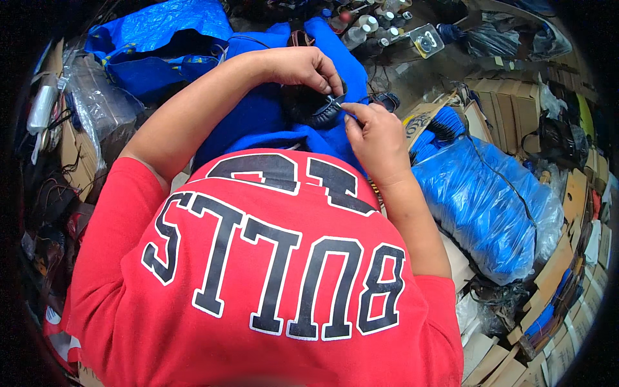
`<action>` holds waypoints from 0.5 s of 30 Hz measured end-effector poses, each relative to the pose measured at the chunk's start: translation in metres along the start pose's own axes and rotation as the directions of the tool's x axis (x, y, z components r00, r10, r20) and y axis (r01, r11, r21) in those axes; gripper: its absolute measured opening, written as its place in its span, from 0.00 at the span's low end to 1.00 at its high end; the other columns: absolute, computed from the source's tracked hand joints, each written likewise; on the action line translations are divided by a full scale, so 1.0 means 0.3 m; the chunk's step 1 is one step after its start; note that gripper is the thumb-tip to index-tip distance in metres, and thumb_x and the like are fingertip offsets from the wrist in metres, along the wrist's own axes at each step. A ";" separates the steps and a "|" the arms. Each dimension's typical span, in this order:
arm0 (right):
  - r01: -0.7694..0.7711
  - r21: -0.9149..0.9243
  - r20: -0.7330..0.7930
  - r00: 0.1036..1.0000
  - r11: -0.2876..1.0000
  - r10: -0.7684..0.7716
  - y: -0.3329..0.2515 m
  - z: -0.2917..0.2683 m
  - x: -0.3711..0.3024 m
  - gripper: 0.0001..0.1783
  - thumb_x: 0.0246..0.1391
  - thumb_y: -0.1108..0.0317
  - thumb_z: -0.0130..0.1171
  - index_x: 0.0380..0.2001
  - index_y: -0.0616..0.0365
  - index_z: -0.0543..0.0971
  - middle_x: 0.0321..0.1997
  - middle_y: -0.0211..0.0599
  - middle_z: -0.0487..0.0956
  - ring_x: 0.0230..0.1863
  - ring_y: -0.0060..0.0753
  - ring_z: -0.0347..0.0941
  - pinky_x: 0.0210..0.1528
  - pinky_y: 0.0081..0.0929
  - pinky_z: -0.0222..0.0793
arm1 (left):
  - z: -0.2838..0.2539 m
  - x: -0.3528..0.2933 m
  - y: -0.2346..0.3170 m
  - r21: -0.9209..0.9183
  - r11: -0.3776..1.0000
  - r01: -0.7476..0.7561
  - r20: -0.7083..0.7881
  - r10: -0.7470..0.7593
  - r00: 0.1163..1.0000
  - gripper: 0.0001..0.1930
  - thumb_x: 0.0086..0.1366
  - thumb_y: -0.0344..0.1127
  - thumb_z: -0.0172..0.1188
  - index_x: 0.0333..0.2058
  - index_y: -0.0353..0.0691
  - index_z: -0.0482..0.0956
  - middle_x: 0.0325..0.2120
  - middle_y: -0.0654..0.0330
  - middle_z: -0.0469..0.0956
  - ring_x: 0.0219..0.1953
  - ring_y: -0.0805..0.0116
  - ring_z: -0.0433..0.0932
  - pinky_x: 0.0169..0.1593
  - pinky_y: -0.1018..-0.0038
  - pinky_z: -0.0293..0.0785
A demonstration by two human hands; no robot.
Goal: Manually stitching or lacing together components of a shoe.
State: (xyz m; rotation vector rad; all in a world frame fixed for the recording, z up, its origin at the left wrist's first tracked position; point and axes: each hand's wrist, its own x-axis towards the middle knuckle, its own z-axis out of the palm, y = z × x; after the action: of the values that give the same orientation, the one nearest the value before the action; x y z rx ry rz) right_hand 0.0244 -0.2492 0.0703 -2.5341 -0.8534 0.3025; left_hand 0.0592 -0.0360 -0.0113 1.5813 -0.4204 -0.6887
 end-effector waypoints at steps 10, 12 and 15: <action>0.099 -0.064 0.112 0.990 0.993 -0.091 0.027 -0.026 0.079 0.08 0.46 0.71 0.58 0.32 0.57 0.81 0.26 0.41 0.75 0.30 0.43 0.73 0.38 0.34 0.69 | 0.013 0.011 0.025 0.117 0.992 0.036 -0.021 -0.034 0.999 0.10 0.56 0.30 0.60 0.38 0.41 0.82 0.32 0.63 0.80 0.36 0.74 0.75 0.44 0.77 0.69; -0.005 0.166 0.236 0.971 0.986 -0.035 0.094 -0.031 0.093 0.08 0.48 0.72 0.58 0.34 0.57 0.81 0.26 0.38 0.72 0.29 0.37 0.71 0.37 0.30 0.67 | 0.018 0.013 0.000 0.176 0.984 -0.002 -0.062 0.013 0.998 0.10 0.56 0.31 0.61 0.38 0.42 0.82 0.32 0.62 0.79 0.37 0.72 0.74 0.45 0.76 0.69; -0.113 0.339 0.362 0.932 0.934 -0.018 0.209 -0.016 0.106 0.10 0.50 0.73 0.58 0.37 0.55 0.81 0.30 0.29 0.69 0.33 0.23 0.66 0.37 0.21 0.63 | 0.018 0.027 -0.028 0.274 0.951 -0.140 -0.029 0.153 0.988 0.10 0.54 0.32 0.63 0.37 0.43 0.83 0.31 0.61 0.77 0.38 0.68 0.73 0.47 0.73 0.68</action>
State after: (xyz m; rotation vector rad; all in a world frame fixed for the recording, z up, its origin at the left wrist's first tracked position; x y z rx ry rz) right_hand 0.0834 -0.2758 0.0425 -2.1902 -0.7800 0.8786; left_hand 0.0607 -0.0440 -0.0212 1.8007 -0.6095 -0.4910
